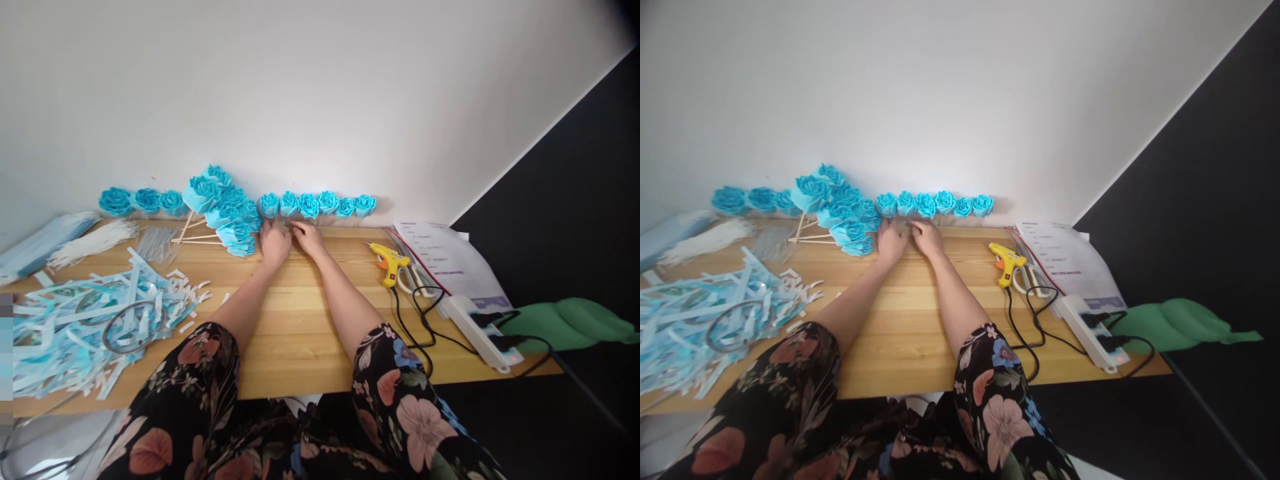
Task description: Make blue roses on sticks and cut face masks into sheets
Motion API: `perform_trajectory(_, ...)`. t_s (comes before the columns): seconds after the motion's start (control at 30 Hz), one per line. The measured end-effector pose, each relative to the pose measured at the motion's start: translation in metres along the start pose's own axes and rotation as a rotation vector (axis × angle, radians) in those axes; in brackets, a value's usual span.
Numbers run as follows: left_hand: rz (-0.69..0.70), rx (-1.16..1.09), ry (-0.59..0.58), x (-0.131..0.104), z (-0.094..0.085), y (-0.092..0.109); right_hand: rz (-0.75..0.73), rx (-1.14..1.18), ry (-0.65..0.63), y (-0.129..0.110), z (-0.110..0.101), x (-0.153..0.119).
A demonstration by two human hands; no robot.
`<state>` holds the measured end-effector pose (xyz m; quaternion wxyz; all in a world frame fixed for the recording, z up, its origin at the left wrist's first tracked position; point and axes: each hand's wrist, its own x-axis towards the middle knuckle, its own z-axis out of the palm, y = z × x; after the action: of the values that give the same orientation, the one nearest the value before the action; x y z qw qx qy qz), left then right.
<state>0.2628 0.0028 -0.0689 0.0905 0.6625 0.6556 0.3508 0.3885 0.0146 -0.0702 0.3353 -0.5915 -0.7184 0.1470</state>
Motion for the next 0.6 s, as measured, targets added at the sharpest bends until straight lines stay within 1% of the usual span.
perform_trajectory(0.1,0.003,0.003,-0.007,0.0030,-0.0002,-0.0015,-0.011,-0.027,-0.014,0.0003,0.0009,-0.0002)
perform_trajectory(0.33,-0.041,-0.018,-0.022,0.0085,-0.0026,-0.0002,-0.054,-0.044,0.000,0.0012,0.0021,-0.0003)
perform_trajectory(0.6,0.016,-0.116,-0.008,0.0102,-0.0010,0.0017,-0.034,-0.073,0.017,0.0004,0.0026,-0.0023)
